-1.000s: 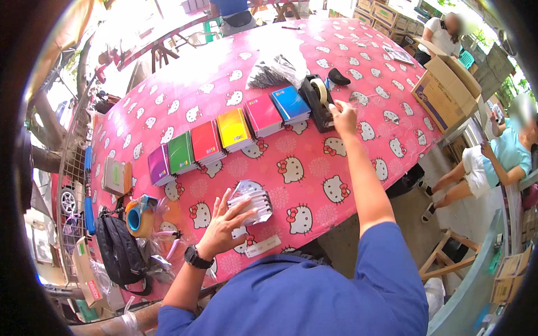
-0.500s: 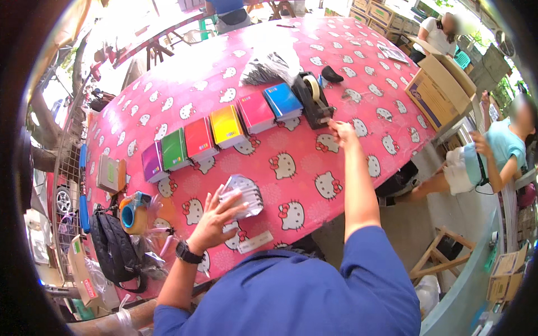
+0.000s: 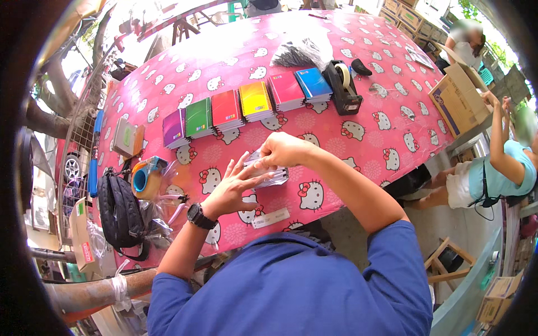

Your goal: The person organizes colorful notebooks into stacks by color, places a transparent plastic sleeve over a stack, and secures the packaging using a tape dispenser.

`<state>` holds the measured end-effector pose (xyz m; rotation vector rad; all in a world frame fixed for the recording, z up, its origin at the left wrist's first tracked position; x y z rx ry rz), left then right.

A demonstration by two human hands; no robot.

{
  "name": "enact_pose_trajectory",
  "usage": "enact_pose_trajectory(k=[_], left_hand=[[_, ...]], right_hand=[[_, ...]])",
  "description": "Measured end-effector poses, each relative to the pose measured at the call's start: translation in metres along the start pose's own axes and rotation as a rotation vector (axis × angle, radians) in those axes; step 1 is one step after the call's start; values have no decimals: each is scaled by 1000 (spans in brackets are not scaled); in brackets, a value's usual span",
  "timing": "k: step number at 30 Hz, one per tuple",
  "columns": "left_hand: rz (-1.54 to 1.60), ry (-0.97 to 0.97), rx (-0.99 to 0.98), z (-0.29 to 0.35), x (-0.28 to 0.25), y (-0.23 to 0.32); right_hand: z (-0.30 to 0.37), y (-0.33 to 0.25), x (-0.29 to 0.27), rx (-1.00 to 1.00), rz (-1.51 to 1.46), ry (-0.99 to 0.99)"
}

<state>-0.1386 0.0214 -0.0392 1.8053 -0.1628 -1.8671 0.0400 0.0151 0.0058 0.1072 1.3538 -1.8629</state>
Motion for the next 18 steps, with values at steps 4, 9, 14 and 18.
enact_pose_trajectory(k=[4, 9, 14, 18], left_hand=[[0, 22, 35, 0, 2, -3], [-18, -28, 40, 0, 1, -2], [7, 200, 113, 11, 9, -6], [442, 685, 39, 3, -6, -12]], right_hand=[[-3, 3, 8, 138, 110, 51], [2, -3, 10, 315, 633, 211], [48, 17, -12, 405, 638, 158], [48, 79, -1, -2, -2, 344]])
Point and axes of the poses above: each hand's wrist, its own z-axis away from the middle knuckle, its own x-axis out of the palm, y = z × x, the point moved 3 cm from there along -z, towards the middle knuckle, and after that the axes turned 8 degrees about -y, right-handed, at the moved point
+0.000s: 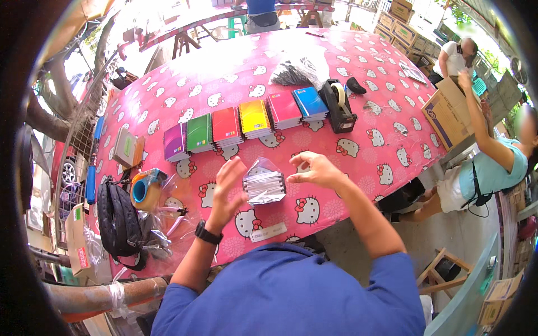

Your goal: The person organizes colorful notebooks into stacks by color, places a transparent plastic sleeve over a stack, and secures the packaging using a tape dispenser.

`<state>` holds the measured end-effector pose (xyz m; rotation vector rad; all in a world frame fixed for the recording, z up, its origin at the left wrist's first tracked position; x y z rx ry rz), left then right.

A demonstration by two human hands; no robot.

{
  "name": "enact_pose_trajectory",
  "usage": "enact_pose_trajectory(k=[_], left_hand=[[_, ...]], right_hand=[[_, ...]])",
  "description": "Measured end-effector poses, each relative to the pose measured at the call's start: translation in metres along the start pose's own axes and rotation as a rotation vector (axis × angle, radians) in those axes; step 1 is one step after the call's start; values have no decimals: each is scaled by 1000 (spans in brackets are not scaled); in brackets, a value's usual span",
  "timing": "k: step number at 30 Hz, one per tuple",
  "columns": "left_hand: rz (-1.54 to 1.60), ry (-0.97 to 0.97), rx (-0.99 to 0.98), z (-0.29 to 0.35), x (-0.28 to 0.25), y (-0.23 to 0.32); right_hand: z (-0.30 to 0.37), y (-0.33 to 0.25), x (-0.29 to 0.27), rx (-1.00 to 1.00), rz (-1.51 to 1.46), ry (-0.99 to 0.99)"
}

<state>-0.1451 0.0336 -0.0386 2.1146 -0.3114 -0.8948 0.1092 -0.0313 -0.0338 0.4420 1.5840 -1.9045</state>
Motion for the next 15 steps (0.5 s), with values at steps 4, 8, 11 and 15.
enact_pose_trajectory(k=[4, 8, 11, 15], left_hand=[[303, -135, -355, -19, 19, -32], [297, 258, -95, -41, -7, 7], [367, 195, -160, -29, -17, -6], [547, -216, -405, -9, 18, -45]], right_hand=[[-27, -13, 37, -188, -337, 111], [-29, -37, 32, -296, -678, 192], [-24, -34, 21, -375, -766, 221], [-35, -12, 49, -209, -589, 12]])
Point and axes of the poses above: each hand's wrist, its own z-axis away from the middle knuckle, its own x-axis out of the palm, y = z × x, the point moved 3 cm from there along -z, towards the middle knuckle, and after that the axes turned 8 degrees about -y, right-handed, at the moved point
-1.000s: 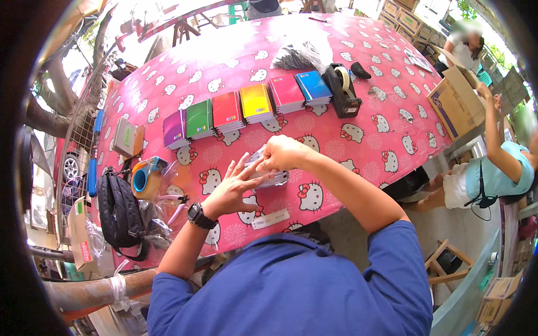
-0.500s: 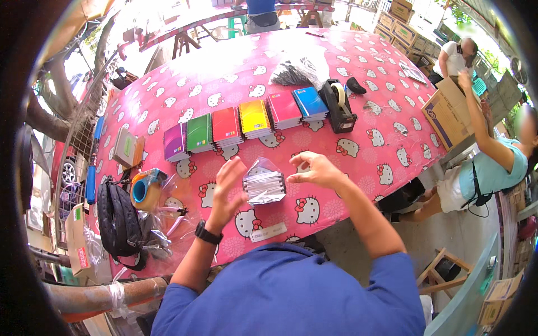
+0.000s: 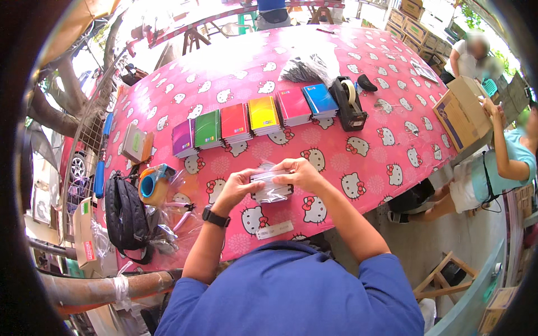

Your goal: The person organizes colorful notebooks into stacks by color, places a transparent plastic sleeve over a stack, and secures the packaging using a tape dispenser.

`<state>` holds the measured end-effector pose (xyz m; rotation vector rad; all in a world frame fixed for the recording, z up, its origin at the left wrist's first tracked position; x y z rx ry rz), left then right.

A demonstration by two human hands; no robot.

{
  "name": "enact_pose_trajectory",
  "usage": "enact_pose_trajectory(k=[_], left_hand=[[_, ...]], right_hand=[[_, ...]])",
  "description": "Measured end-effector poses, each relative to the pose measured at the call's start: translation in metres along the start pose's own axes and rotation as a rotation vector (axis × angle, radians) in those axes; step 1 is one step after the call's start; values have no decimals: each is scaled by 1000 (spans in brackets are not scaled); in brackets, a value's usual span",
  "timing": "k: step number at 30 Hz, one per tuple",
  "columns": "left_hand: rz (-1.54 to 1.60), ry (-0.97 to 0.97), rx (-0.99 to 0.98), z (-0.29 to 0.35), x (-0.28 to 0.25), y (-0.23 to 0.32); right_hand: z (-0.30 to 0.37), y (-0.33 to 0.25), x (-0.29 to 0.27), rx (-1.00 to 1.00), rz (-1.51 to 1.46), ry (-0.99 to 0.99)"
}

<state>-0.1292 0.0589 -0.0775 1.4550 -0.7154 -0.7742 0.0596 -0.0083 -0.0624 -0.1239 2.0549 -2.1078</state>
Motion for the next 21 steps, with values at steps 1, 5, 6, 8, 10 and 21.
enact_pose_trajectory(k=[1, 5, 6, 8, 10, 21], left_hand=[[299, -41, -99, -2, 8, -11], [-304, 80, 301, 4, 2, 8], [-251, 29, 281, 7, 3, 22], [-415, 41, 285, 22, 11, 43], [-667, 69, 283, 26, 18, 39], [-745, 262, 431, 36, 40, 4]], right_hand=[[-1, 7, 3, 23, -176, -31], [9, -16, 9, -347, 515, -6], [16, -16, 4, -330, 535, -97], [32, -25, 2, -360, 627, -148], [42, -27, 13, -368, 768, -186], [53, -14, 46, -555, 916, 260]])
Point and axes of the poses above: each hand's wrist, its own z-axis away from the middle knuckle, its own x-axis out of the palm, y = z × x, the point moved 3 cm from there along -z, towards the middle knuckle, and after that the axes turned 8 degrees about -y, right-handed, at the moved point
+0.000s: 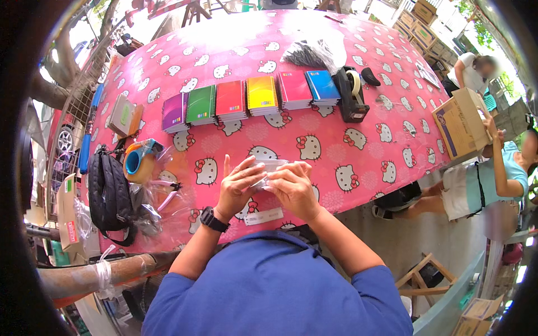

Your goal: The person organizes colorful notebooks into stacks by color, places a transparent plastic sleeve over a stack, and secures the packaging using a tape dispenser.

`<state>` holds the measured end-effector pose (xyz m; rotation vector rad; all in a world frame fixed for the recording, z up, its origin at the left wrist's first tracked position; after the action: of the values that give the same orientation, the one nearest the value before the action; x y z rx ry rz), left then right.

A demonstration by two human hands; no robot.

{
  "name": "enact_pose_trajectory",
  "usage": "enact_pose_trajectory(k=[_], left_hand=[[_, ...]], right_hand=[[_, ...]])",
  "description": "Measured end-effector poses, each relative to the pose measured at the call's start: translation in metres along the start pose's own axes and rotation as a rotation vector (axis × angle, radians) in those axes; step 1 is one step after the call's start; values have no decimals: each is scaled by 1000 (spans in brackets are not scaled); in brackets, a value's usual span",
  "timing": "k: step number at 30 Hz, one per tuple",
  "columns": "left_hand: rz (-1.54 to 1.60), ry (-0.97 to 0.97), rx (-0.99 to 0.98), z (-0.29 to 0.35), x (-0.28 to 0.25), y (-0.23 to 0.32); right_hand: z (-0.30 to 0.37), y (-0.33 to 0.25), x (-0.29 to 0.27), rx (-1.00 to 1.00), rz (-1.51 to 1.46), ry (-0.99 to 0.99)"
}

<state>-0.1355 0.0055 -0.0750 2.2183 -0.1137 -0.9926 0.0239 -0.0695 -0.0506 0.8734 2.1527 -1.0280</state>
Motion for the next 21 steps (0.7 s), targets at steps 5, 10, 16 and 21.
enact_pose_trajectory(k=[5, 10, 16, 21], left_hand=[[118, -35, 6, -4, -4, -8], [164, -8, 51, -4, -3, -5], [140, 108, 39, -4, -4, 3], [166, 194, 80, -5, -8, 4]], right_hand=[[-7, -3, -7, 45, 167, 7], [1, -7, 4, 35, 182, 102], [5, -11, 10, 55, 164, 182], [-8, -17, 1, 127, 11, 103]])
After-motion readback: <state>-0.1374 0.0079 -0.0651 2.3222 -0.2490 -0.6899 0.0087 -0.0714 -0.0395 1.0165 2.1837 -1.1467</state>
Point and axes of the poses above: each hand's wrist, its own z-axis away from the middle knuckle, its own x-axis out of the palm, y = z × x, the point moved 3 cm from there along -z, towards the middle knuckle, and after that the axes turned 8 degrees about -y, right-handed, at the moved point
